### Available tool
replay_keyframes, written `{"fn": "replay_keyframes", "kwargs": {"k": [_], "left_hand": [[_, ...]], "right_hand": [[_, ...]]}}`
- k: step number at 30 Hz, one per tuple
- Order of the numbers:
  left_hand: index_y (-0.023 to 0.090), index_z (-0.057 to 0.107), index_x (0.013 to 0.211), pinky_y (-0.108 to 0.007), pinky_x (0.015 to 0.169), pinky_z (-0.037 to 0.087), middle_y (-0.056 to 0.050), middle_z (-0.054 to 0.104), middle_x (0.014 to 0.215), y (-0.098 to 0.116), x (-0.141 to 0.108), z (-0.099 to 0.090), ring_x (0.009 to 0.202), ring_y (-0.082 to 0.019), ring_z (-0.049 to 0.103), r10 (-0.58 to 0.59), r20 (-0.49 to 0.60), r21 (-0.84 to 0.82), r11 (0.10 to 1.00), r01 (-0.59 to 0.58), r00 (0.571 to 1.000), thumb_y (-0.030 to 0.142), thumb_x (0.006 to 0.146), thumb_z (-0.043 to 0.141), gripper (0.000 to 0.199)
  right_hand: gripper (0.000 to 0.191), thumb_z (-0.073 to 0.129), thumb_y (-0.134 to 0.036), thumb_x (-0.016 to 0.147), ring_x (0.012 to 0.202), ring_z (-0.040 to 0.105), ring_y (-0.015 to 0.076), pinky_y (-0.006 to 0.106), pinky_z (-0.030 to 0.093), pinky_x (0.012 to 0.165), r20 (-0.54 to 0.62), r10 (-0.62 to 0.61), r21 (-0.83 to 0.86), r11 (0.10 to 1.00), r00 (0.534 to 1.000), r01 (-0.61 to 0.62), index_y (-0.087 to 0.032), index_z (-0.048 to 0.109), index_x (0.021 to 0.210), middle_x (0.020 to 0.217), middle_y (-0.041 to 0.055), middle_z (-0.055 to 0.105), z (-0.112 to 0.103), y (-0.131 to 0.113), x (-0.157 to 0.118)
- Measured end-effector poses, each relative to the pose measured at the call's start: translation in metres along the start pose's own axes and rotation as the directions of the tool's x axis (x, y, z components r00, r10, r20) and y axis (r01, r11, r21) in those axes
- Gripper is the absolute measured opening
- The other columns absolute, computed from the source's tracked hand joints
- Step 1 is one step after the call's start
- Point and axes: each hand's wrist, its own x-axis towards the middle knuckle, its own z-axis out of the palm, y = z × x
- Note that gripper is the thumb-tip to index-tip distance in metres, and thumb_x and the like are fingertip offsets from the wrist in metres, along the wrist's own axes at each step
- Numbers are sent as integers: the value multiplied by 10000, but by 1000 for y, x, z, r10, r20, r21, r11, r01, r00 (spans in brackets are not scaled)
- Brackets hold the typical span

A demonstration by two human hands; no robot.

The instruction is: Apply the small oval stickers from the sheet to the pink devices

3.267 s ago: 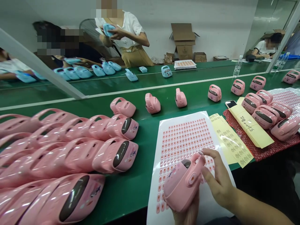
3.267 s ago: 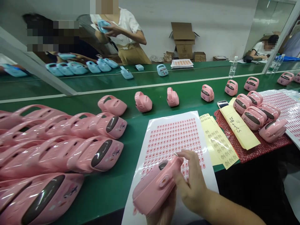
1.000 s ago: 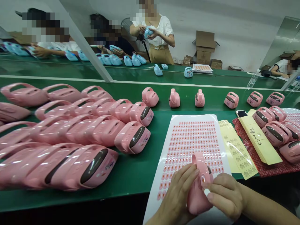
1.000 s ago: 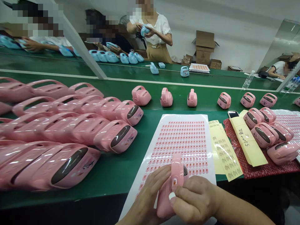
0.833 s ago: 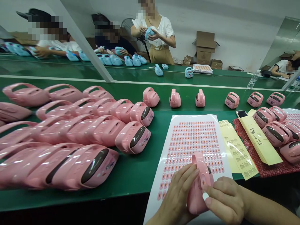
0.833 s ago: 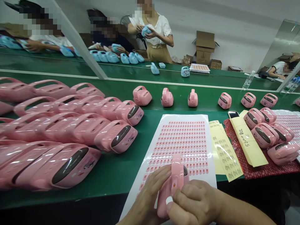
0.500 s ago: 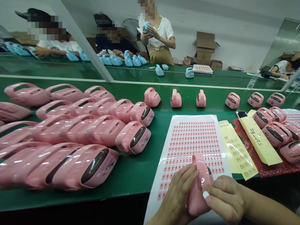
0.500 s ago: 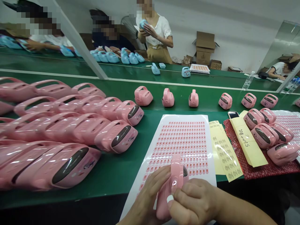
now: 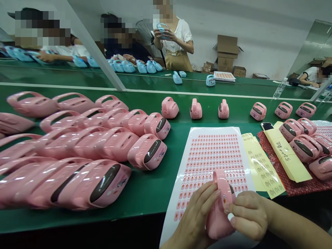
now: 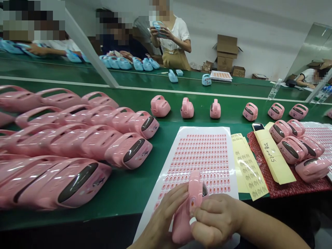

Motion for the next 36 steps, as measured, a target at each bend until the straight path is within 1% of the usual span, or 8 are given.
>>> {"fn": "replay_keyframes", "kwargs": {"k": [13,20,24,26,29,33,35,36], "left_hand": [[192,362,1382,-411,903,469,-150,624,1179,0,-1,-3,1075,-315,580,51,41,97,994,-54,998,339,661,717,818],[208,304,1399,-460,965,411,-168,553,1255,4,-8,0,1154,-311,519,-36,77,93,995,28,996,237,739,666,753],[305,284,1405,-463,918,439,-147,532,1281,0,-11,1,1148,-324,517,-57,105,87,995,47,993,236,708,684,806],[363,327,1380,-453,879,461,-131,510,1302,-2,-13,1,1136,-337,521,-71,131,55,996,64,989,259,683,704,799],[395,452,1305,-434,850,480,-117,469,1333,-2,-15,0,1148,-355,512,-142,104,-34,989,146,984,322,668,725,697],[406,578,1188,-457,875,476,-96,477,1345,4,-15,0,1170,-390,497,-311,31,-296,905,306,950,342,519,833,718],[381,636,1118,-499,925,436,-89,552,1275,7,-15,2,1168,-411,492,-454,-18,-435,806,402,891,335,424,872,734],[360,654,1094,-516,940,418,-87,586,1229,8,-15,4,1153,-416,501,-553,-49,-507,731,456,832,354,388,880,742]], "right_hand": [[324,357,-58,865,601,591,139,231,543,477,81,42,-33,999,996,-40,-159,635,731,664,60,685,-6,-1,8],[255,337,-45,876,581,571,157,264,509,480,61,28,61,998,998,-32,-56,584,942,716,106,682,-6,0,9],[280,337,-152,929,626,574,164,264,514,529,137,280,218,927,950,-305,-123,491,1160,761,75,666,-6,-2,-3],[292,339,-223,949,718,593,166,284,528,628,74,513,315,801,855,-509,-200,435,1224,830,61,650,0,-2,-17],[315,384,-308,947,917,595,186,358,502,794,5,807,450,526,591,-722,-257,389,1258,1003,78,626,18,3,-42],[507,532,-523,837,1146,520,251,446,419,939,363,906,586,-41,217,-809,-259,422,1256,1223,116,554,44,10,-60],[556,559,-577,791,1177,500,263,449,399,959,538,833,587,-260,129,-767,-262,463,1238,1265,103,533,49,11,-60],[547,564,-583,782,1180,497,262,442,389,966,569,814,582,-301,114,-755,-261,492,1218,1266,91,535,49,10,-59]]}}
